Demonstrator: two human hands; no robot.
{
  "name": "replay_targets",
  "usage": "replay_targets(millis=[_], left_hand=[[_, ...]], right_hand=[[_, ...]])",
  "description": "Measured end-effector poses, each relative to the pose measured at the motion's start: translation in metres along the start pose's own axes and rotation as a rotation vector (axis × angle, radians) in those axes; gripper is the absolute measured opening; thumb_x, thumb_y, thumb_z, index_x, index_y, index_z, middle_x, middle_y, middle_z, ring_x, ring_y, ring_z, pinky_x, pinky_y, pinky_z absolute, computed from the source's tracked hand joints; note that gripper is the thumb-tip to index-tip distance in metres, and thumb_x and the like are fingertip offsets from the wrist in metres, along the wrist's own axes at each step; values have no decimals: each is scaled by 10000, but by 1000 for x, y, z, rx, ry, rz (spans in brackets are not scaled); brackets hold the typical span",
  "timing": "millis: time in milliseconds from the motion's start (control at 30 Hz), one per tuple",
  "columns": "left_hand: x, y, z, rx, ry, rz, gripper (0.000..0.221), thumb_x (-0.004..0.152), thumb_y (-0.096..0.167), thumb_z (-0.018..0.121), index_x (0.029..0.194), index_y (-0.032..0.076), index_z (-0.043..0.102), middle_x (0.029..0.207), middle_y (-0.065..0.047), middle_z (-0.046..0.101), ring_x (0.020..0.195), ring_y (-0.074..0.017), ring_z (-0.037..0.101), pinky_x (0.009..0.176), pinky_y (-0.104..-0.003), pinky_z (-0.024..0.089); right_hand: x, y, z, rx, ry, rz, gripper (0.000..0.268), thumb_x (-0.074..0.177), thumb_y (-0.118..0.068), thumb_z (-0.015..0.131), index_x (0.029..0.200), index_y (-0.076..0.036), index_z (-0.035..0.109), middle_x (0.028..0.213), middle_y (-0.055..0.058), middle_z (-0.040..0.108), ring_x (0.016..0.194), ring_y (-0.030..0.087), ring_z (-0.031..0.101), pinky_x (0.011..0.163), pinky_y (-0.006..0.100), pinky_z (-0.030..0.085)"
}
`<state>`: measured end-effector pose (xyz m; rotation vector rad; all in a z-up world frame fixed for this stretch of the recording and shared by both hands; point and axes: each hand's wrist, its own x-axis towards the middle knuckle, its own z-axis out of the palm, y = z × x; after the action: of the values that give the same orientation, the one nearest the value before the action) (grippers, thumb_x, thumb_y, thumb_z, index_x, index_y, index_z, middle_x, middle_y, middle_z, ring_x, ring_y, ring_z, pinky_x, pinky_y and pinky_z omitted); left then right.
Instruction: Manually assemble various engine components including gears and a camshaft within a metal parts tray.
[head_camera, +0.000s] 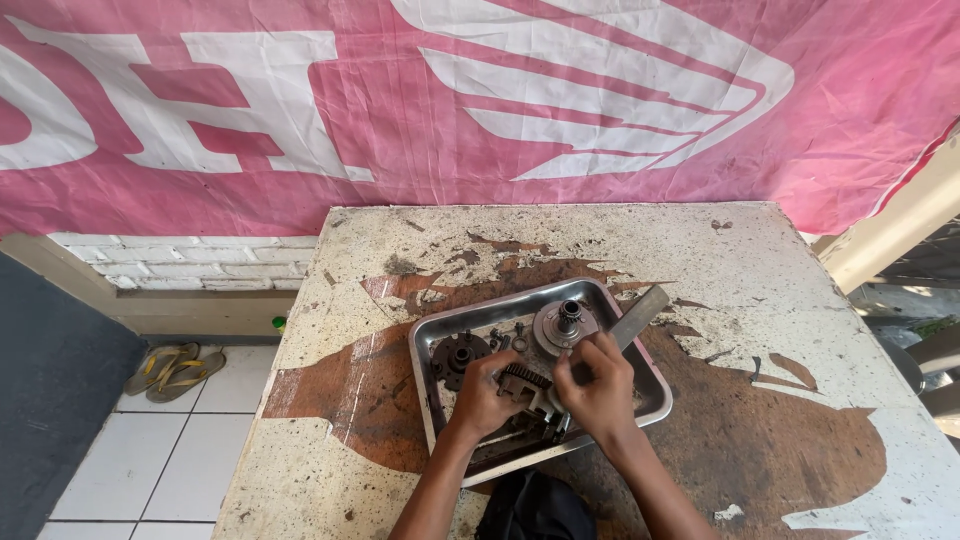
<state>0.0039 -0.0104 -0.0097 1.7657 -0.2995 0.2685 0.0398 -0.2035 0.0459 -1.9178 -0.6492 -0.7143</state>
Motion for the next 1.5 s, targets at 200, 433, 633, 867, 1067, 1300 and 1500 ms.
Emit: replay_targets(millis=[200, 433, 633, 867, 1067, 1300, 1500], left_hand=[[-1, 1, 5, 27, 69, 142, 220, 744, -16, 829, 891, 134, 766, 810, 15, 784, 654, -116, 589, 643, -282, 429], [-4, -55, 6, 124, 47, 236, 455, 743, 215, 1011, 1131, 133, 788, 1142, -75, 863, 1004, -234, 827, 1050, -458, 640], [-3, -36, 4, 102, 114, 187, 437, 725, 97, 1010, 1090, 164, 780, 1062, -30, 834, 924, -190, 785, 861, -374, 653], [-3, -58, 4, 140, 164, 235, 527, 690, -6, 1001, 1154, 106, 778, 1096, -75, 826, 939, -230, 780, 898, -371, 657], [-4, -67, 7, 200, 162, 275, 542, 716, -100, 931, 1214, 42, 771, 1166, -138, 828, 976, -260, 810, 950, -336, 715], [-2, -36, 4, 93, 135, 254, 441, 793, -35, 945, 1176, 132, 807, 1146, -83, 858, 902, -212, 812, 816, -302, 706], [-2, -25, 4, 19, 27, -20, 446, 887, -128, 734, 1277, 87, 759, 1175, -235, 761, 1197, -601, 680, 942, -805, 609]], right_hand=[[-2, -70, 8, 3, -243, -201, 200, 725, -22, 688, 597, -85, 547, 690, 32, 499, 725, 170, 465, 644, 284, 474], [12, -8, -12, -118, -231, 307, 186, 828, -55, 701, 651, -54, 642, 742, 49, 603, 632, 146, 506, 562, 229, 490], [5, -37, -7, -125, -176, 53, 150, 740, -3, 699, 621, -76, 643, 699, 37, 614, 693, 154, 530, 581, 250, 498], [10, -23, -11, -69, -295, 146, 137, 754, -7, 681, 633, -54, 636, 743, 51, 626, 646, 148, 543, 523, 224, 524], [10, -17, -18, -102, -239, 257, 158, 773, -35, 674, 620, -56, 640, 710, 45, 596, 635, 139, 511, 529, 230, 474], [-8, -27, 2, 20, -252, -30, 167, 756, -46, 653, 600, -103, 641, 683, 29, 631, 727, 161, 522, 638, 241, 539], [-1, 26, -6, 176, -83, 177, 209, 823, -90, 686, 632, -77, 602, 646, 134, 570, 621, 292, 563, 597, 366, 449]])
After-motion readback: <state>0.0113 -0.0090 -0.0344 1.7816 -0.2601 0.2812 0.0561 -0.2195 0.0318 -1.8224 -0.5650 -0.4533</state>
